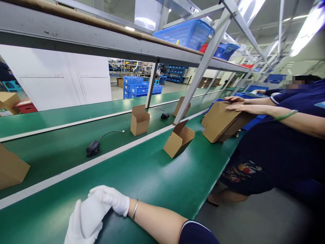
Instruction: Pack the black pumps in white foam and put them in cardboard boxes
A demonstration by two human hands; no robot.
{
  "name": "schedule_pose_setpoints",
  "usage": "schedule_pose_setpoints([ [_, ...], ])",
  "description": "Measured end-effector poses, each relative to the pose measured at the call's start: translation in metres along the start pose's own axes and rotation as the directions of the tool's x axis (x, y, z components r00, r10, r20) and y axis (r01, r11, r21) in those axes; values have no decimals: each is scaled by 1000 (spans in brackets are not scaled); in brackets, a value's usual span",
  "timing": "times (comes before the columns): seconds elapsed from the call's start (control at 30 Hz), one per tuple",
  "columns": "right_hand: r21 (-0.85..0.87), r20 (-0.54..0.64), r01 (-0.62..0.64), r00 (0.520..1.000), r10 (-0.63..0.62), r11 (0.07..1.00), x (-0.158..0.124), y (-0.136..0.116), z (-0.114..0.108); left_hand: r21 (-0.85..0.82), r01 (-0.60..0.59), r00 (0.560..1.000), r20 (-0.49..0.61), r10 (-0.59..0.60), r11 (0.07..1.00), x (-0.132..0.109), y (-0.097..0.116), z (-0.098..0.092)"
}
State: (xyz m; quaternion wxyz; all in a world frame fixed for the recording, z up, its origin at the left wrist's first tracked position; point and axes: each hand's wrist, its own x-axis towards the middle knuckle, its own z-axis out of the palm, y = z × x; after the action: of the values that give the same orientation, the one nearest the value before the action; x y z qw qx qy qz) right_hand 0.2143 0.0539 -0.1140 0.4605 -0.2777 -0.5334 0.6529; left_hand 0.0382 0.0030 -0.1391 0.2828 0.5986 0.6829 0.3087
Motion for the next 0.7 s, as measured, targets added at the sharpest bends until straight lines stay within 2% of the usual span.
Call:
schedule_pose_setpoints([
  [0.23, -40, 27, 25, 999, -23, 999, -1, -4, -1, -146, -154, 984, -111, 138, 977, -2, -18, 15],
  [0.47, -56, 14, 7, 1000, -7, 998, -3, -9, 1, -78, -236, 961, -164, 221, 969, -1, -21, 17],
  [0.7, -126, 33, 61, 998, -57, 990, -4, -8, -2, -72, -336, 926, -205, 316, 939, 2, -27, 27],
])
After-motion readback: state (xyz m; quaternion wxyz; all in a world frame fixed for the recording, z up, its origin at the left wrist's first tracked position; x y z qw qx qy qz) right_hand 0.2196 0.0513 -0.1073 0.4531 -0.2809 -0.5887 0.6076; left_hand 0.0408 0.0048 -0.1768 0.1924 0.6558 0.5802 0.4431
